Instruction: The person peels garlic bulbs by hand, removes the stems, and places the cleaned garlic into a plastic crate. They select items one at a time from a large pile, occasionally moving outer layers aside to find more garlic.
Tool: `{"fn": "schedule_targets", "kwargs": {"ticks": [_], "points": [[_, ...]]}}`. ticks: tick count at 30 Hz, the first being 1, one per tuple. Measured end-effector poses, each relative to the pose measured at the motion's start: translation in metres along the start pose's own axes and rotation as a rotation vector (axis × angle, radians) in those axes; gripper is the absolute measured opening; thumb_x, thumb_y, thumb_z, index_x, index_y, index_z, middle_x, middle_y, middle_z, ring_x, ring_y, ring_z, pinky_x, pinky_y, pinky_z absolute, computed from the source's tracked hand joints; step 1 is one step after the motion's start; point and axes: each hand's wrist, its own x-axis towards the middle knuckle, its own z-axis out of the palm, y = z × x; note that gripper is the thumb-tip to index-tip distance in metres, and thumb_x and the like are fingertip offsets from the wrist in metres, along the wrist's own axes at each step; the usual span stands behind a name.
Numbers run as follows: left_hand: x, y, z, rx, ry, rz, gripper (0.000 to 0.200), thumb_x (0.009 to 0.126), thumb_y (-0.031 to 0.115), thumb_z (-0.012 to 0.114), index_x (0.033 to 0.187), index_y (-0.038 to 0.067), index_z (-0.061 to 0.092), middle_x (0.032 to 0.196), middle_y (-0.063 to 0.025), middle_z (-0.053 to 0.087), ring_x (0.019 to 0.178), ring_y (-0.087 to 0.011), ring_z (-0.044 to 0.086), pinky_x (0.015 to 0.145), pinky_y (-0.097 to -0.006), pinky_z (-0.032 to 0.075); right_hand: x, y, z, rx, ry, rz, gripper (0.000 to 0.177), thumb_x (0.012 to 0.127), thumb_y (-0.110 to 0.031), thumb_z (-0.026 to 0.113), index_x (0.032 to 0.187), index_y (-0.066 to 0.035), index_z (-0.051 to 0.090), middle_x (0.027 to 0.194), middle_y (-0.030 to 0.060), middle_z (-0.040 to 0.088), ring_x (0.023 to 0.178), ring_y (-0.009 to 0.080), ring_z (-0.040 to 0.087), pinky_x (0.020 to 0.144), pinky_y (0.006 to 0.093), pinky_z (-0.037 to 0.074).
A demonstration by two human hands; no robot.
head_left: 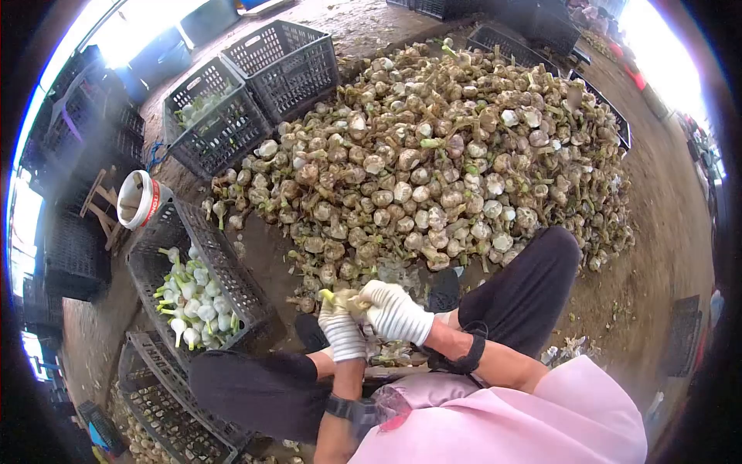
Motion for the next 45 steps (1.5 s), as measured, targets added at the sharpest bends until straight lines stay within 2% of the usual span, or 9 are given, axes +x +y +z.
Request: {"fn": "schedule_targets", "kwargs": {"ticks": [2,3,5,8,12,25,31,35,45], "points": [[-0.009,0.021,0.002,-0.03,-0.091,-0.064,0.028,0.088,0.029,0.06,0.094,0.002,0.059,0.078,-0.0047,0.061,0.064,-0.0121,0.057,0.051,-0.023,0.045,0.01,0.006,-0.023,0.709,-0.169,0.228,0.004,0.069,0.004,0.06,0.072,0.001,0.061,0.086,0.0109,0.066,0.077,0.0191,0.065,0.064,0.0284,0.053],[-0.015,0.035,0.004,-0.096,-0.132,-0.159,0.032,0.089,0.031,0.058,0.096,0.001,0.059,0.078,-0.0059,0.062,0.064,-0.0144,0.059,0.052,-0.0246,0.047,0.019,0.018,-0.028,0.188,0.023,-0.401,0.016,0.061,0.003,0.07,0.077,0.002,0.068,0.088,0.0102,0.068,0.074,0.0148,0.062,0.068,0.0284,0.054],[-0.009,0.04,-0.005,-0.263,-0.348,-0.2,0.036,0.091,0.035,0.054,0.098,0.0,0.06,0.078,-0.0082,0.062,0.064,-0.0164,0.06,0.054,-0.0262,0.048,0.027,0.024,-0.047,0.83,0.114,0.23,0.023,0.067,0.005,0.065,0.089,0.0,0.066,0.092,0.0096,0.066,0.076,0.017,0.062,0.069,0.0253,0.051],[-0.003,0.04,0.002,-0.221,-0.184,-0.205,0.035,0.089,0.033,0.058,0.098,-0.002,0.06,0.079,-0.0102,0.062,0.062,-0.0188,0.06,0.054,-0.0291,0.05,0.031,0.076,-0.037,-0.3,-0.2,0.102,0.054,0.073,0.003,0.057,0.126,-0.005,0.048,0.105,0.0059,0.061,0.091,0.017,0.058,0.08,0.0269,0.047],[0.008,0.02,-0.001,-0.211,0.12,-0.102,0.022,0.081,0.017,0.07,0.094,0.001,0.062,0.083,-0.0052,0.063,0.069,-0.0139,0.059,0.061,-0.0272,0.05,0.01,0.006,-0.002,0.113,0.015,-0.055,0.075,0.07,-0.012,0.069,0.136,-0.001,0.035,0.112,0.0161,0.059,0.103,0.0238,0.057,0.091,0.0305,0.043],[-0.005,0.019,0.013,0.076,0.101,0.186,0.01,0.086,0.012,0.065,0.088,0.003,0.064,0.077,-0.0014,0.063,0.063,-0.0077,0.056,0.055,-0.0193,0.043,0.028,0.013,0.014,-0.23,0.43,-0.176,0.023,0.073,0.002,0.057,0.095,-0.001,0.061,0.086,0.0137,0.064,0.077,0.0222,0.063,0.069,0.031,0.05],[-0.009,0.039,0.006,-0.069,-0.175,0.008,0.024,0.091,0.026,0.059,0.094,0.002,0.062,0.086,-0.0054,0.064,0.075,-0.0109,0.058,0.066,-0.023,0.048,0.042,0.068,-0.019,0.423,-0.282,0.307,0.036,0.07,-0.002,0.061,0.106,0.0,0.06,0.102,0.0124,0.064,0.083,0.0201,0.064,0.075,0.0295,0.051],[-0.007,0.043,0.005,0.003,-0.245,0.192,0.027,0.093,0.03,0.054,0.096,0.003,0.06,0.086,-0.0053,0.062,0.075,-0.0117,0.057,0.068,-0.0248,0.048,0.021,0.0,-0.038,0.156,-0.327,0.159,0.049,0.068,-0.014,0.065,0.115,-0.002,0.057,0.106,0.013,0.061,0.103,0.021,0.057,0.09,0.0295,0.044],[0.011,0.017,-0.012,-0.021,-0.052,-0.14,0.03,0.089,0.031,0.062,0.099,0.003,0.061,0.088,-0.0036,0.062,0.074,-0.0107,0.058,0.061,-0.0249,0.048,0.014,0.005,0.006,-0.564,0.241,-0.418,0.006,0.073,-0.007,0.058,0.077,-0.005,0.062,0.071,0.0076,0.058,0.068,0.0263,0.059,0.06,0.035,0.048]]}}
